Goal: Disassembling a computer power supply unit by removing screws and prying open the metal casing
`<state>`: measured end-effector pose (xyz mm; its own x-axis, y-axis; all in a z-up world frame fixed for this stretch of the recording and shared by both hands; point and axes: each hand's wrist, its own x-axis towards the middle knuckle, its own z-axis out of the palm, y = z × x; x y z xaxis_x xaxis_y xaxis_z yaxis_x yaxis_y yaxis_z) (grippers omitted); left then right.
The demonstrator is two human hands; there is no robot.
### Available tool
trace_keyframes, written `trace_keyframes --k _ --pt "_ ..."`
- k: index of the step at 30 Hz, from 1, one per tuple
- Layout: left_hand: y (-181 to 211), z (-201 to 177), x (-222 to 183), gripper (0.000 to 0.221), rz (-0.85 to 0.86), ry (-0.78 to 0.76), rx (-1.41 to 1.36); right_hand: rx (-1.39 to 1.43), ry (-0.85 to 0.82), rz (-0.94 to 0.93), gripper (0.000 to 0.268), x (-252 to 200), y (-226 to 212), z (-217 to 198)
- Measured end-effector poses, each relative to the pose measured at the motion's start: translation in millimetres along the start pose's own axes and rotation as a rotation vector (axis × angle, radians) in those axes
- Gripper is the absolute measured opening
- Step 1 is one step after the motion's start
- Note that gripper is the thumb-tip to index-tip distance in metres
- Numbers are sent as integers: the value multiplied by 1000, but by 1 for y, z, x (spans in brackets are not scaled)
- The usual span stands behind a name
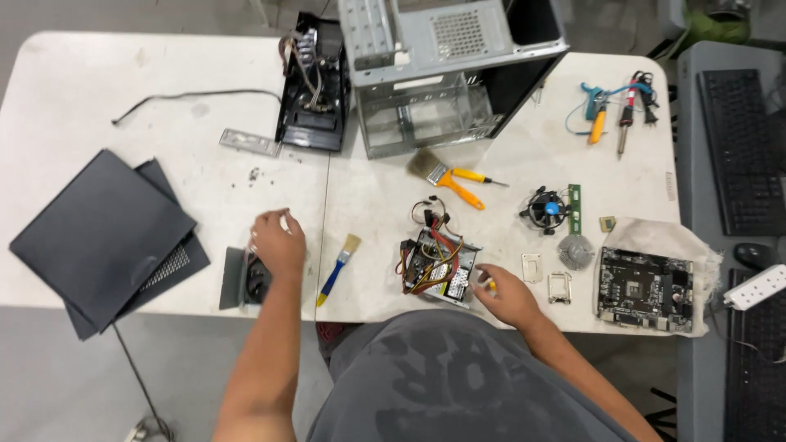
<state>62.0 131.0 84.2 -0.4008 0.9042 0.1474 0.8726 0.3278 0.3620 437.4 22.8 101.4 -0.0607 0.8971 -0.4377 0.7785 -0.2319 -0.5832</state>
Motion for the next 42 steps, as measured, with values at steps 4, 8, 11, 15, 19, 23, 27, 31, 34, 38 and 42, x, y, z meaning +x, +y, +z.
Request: trace_keyframes --k 4,8,11,15,19,23,27,31,34,38,42 --pt "56 2 -54 16 264 -122 -362 -51 -41 38 42 5 7 8" --pt "116 -17 -103 47 406 -676 -467 -140 -105 62 41 2 -15 4" --pt "125 13 -121 83 363 -860 -249 -113 -123 23 42 8 -10 5" --pt "124 5 -122 64 463 -903 -183 -137 -172 -47 46 -6 -31 2" --pt "113 14 -124 50 601 -896 -112 -75 -171 -149 61 -13 -31 7" --pt "92 53 -134 28 610 -879 -247 -195 -185 -158 77 -20 -47 0" --pt "92 35 -129 23 600 -823 -274 -191 -193 -111 79 -7 -28 14" --pt "87 31 -125 31 511 -798 -341 -166 -206 -62 80 -3 -28 13" --pt "89 7 -116 31 534 -836 -348 -149 -242 -29 78 -3 -29 11" --pt "91 -20 -102 33 702 -943 -221 -95 -257 5 76 -5 -38 5" --pt "90 -31 -98 27 775 -957 -201 -121 -260 27 77 -5 -40 5"
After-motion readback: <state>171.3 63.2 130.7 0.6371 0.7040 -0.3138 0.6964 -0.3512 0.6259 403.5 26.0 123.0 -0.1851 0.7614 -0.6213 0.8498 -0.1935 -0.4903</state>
